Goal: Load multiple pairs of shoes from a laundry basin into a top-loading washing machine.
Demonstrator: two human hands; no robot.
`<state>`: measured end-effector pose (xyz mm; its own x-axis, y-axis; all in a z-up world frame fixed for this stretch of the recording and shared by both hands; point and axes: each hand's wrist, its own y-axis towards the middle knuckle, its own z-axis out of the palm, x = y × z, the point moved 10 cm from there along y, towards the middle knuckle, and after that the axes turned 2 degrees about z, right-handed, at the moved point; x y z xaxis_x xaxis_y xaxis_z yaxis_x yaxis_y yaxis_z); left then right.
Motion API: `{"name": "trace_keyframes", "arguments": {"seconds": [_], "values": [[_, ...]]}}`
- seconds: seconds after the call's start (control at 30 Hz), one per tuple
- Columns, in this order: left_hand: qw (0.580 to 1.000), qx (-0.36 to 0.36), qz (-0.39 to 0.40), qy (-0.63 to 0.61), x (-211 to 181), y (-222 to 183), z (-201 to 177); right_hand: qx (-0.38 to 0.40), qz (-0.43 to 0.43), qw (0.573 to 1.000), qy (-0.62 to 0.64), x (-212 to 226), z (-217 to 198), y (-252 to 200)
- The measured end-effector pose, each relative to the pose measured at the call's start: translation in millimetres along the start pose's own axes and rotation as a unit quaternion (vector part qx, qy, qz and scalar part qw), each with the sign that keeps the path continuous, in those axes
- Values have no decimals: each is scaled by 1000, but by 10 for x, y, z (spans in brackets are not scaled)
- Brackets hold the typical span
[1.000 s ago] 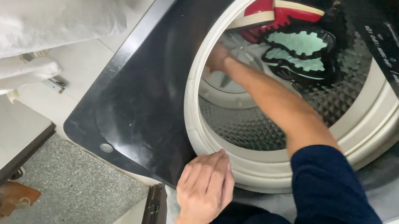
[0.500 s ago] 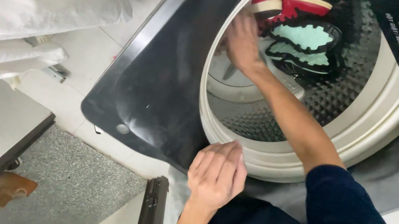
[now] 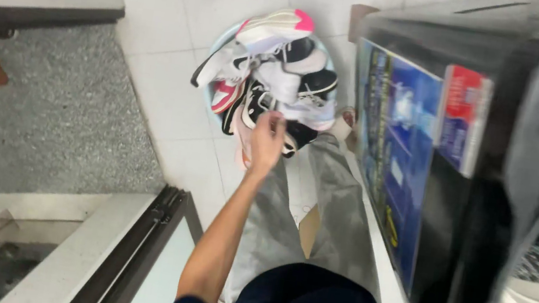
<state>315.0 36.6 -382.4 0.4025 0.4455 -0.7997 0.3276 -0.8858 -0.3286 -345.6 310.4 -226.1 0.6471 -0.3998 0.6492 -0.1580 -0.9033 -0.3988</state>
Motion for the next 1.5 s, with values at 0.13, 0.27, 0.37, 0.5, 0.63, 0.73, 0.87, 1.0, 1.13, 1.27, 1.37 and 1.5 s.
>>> {"name": "trace_keyframes", "arguments": {"seconds": [0.13,0.27,0.37,0.5,0.63,0.73,0.87,1.0,1.13,1.27,1.37,1.5], "values": [[938,-45,-210,271,2054,454,-412,173,-244,872,-388,1909,1072,122],[916,-84,-102,378,2118,1385,-947,92,-205,894,-387,924,1223,-142],[921,89,-126,358,2820,1806,-693,-80,-178,917,-347,1884,1407,193],[860,107,16,498,2765,1430,-485,-57,-84,920,-378,3873,1902,570],[886,113,-23,450,1506,945,-1177,-26,-120,952,-280,4435,2110,688],[917,84,-144,364,1080,300,-1900,-1,-115,966,-231,4750,2122,811],[946,88,-265,163,195,-916,-2508,-1,-99,982,-161,5078,1960,965],[965,55,-226,-124,-895,-1640,-2451,33,-93,995,-21,5371,1608,1039],[986,143,-31,-75,-2496,-1518,-2274,-85,-296,949,-70,5770,655,912],[965,233,118,-4,-4008,-1197,-1637,-235,-278,929,-62,5311,-461,742],[935,318,145,63,-4769,-1031,-822,-307,-174,928,-116,4823,-1113,787],[903,417,93,37,-5495,-751,514,-269,-46,960,-56,3967,-1497,1373]]}}
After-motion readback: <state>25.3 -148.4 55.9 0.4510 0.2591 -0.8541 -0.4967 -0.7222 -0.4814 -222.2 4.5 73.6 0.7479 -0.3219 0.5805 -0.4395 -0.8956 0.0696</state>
